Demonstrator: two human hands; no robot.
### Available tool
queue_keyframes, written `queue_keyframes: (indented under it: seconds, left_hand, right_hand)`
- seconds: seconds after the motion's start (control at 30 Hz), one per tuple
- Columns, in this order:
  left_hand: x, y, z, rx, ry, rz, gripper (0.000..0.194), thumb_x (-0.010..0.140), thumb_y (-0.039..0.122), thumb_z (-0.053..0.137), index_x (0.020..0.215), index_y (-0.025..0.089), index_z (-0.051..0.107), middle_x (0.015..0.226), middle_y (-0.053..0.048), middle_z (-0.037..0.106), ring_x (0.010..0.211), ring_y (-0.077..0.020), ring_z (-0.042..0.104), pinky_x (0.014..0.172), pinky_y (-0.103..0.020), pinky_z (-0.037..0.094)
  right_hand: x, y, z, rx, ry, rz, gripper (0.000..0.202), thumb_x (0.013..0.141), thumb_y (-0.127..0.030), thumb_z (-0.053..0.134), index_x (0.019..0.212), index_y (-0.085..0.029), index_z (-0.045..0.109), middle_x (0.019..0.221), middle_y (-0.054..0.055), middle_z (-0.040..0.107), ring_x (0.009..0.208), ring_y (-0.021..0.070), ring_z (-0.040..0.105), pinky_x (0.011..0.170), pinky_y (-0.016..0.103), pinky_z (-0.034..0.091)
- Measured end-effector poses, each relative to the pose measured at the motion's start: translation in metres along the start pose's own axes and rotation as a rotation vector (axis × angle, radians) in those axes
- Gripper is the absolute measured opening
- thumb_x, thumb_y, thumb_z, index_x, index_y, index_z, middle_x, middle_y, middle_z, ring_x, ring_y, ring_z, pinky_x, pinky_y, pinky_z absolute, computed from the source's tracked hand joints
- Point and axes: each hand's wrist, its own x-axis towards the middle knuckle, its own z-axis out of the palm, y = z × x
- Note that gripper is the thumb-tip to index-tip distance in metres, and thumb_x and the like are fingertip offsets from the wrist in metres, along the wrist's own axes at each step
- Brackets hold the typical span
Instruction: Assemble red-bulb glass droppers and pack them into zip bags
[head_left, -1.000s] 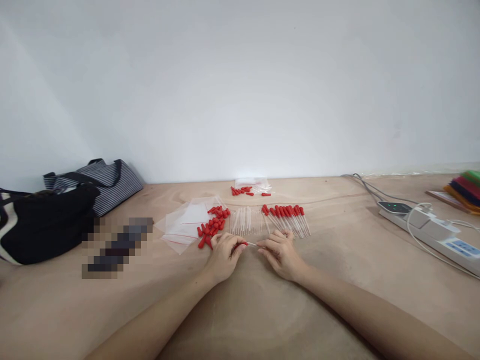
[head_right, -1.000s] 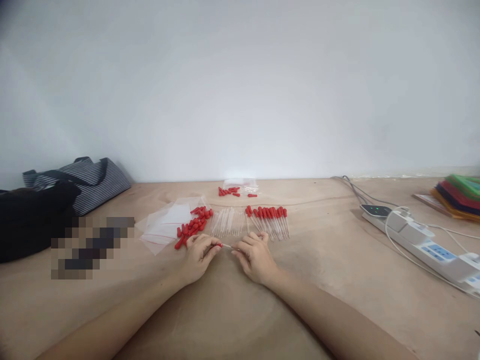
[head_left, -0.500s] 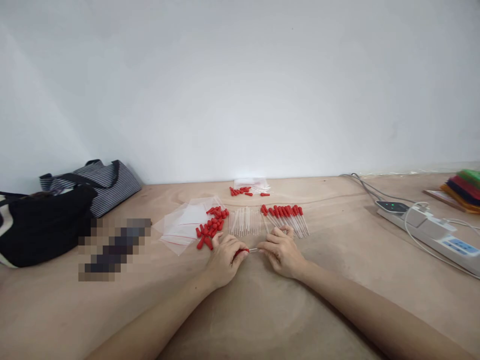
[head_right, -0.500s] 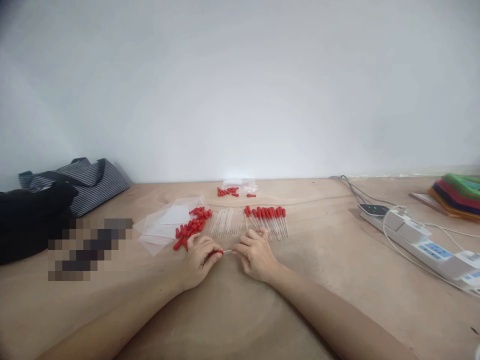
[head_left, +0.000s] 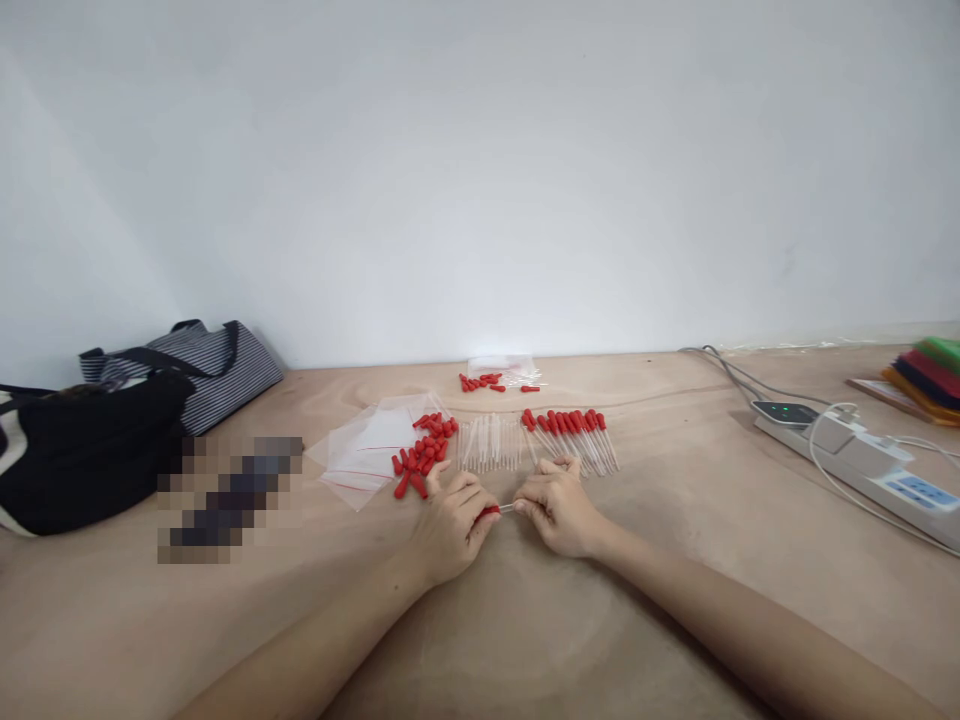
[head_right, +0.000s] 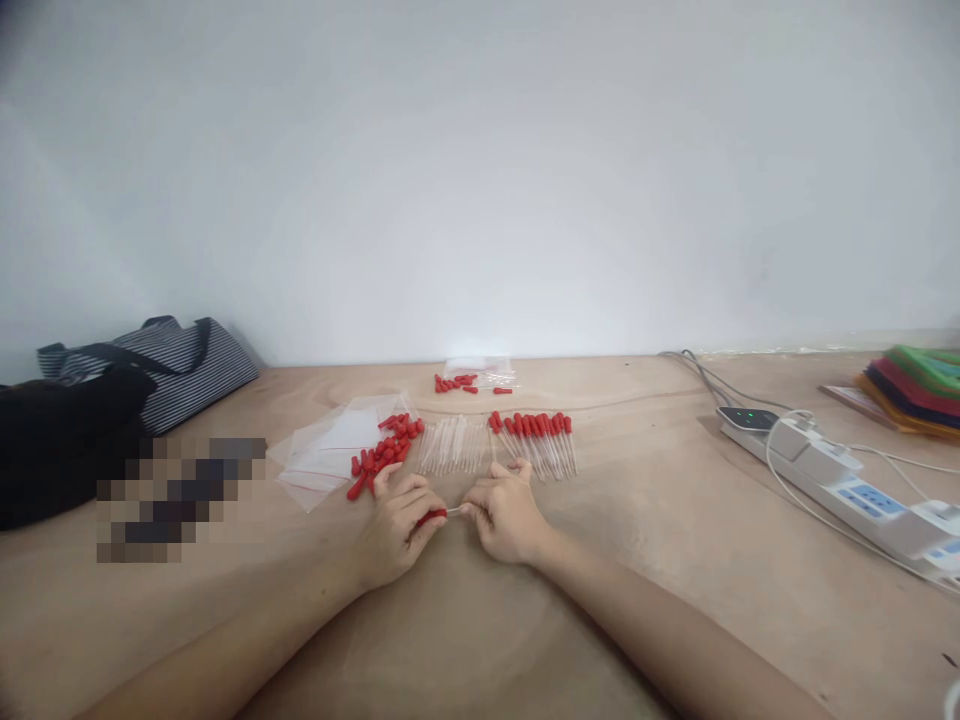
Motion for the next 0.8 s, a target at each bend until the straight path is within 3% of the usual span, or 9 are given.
queue_keyframes:
  seconds: [0.3, 0.4, 0.5, 0.63, 0.8]
  left_hand:
    - [0.0, -0.002, 0.001, 0.122, -0.002, 0.131, 0.021, 0.086, 0.023, 0.04, 0.076, 0.021, 0.058, 0.07, 0.001, 0.064, 0.087, -0.0173, 0.055, 0.099, -0.049, 0.006]
    - [0.001, -0.004, -0.002, 0.147, 0.02, 0.114, 0.021, 0.087, 0.023, 0.041, 0.079, 0.022, 0.06, 0.072, 0.002, 0.065, 0.087, -0.0163, 0.056, 0.1, -0.049, 0.007]
    - [0.001, -0.009, -0.006, 0.109, 0.068, 0.005, 0.014, 0.085, 0.028, 0.047, 0.085, 0.024, 0.06, 0.079, 0.002, 0.067, 0.087, -0.0166, 0.056, 0.1, -0.049, 0.005]
    - [0.0, -0.016, -0.01, 0.072, 0.031, -0.063, 0.009, 0.081, 0.029, 0.053, 0.081, 0.027, 0.062, 0.077, 0.004, 0.067, 0.084, -0.0167, 0.055, 0.099, -0.051, 0.003]
    - [-0.001, -0.015, -0.01, 0.063, 0.074, -0.047, 0.012, 0.082, 0.028, 0.052, 0.077, 0.027, 0.063, 0.073, 0.004, 0.066, 0.082, -0.0169, 0.055, 0.098, -0.05, 0.004]
  right_hand:
    - [0.004, -0.004, 0.0, 0.187, -0.159, 0.134, 0.03, 0.084, -0.02, 0.038, 0.063, -0.021, 0.06, 0.064, -0.003, 0.064, 0.073, 0.014, 0.049, 0.081, 0.039, 0.019]
    - [0.004, -0.002, 0.0, 0.222, -0.181, 0.157, 0.033, 0.087, -0.026, 0.035, 0.066, -0.022, 0.061, 0.063, -0.003, 0.063, 0.075, 0.0145, 0.051, 0.083, 0.04, 0.02]
    - [0.003, 0.003, -0.001, 0.222, -0.137, 0.153, 0.032, 0.087, -0.034, 0.036, 0.073, -0.024, 0.062, 0.066, -0.002, 0.063, 0.077, 0.015, 0.05, 0.082, 0.04, 0.021]
    - [-0.001, 0.012, -0.004, 0.154, -0.029, 0.063, 0.018, 0.084, -0.035, 0.045, 0.086, -0.025, 0.06, 0.074, -0.001, 0.064, 0.079, 0.0149, 0.049, 0.085, 0.04, 0.018]
    - [-0.006, 0.013, -0.001, -0.035, 0.047, -0.046, 0.021, 0.084, -0.024, 0.042, 0.072, -0.02, 0.058, 0.067, 0.0, 0.061, 0.079, 0.0158, 0.049, 0.086, 0.042, 0.014]
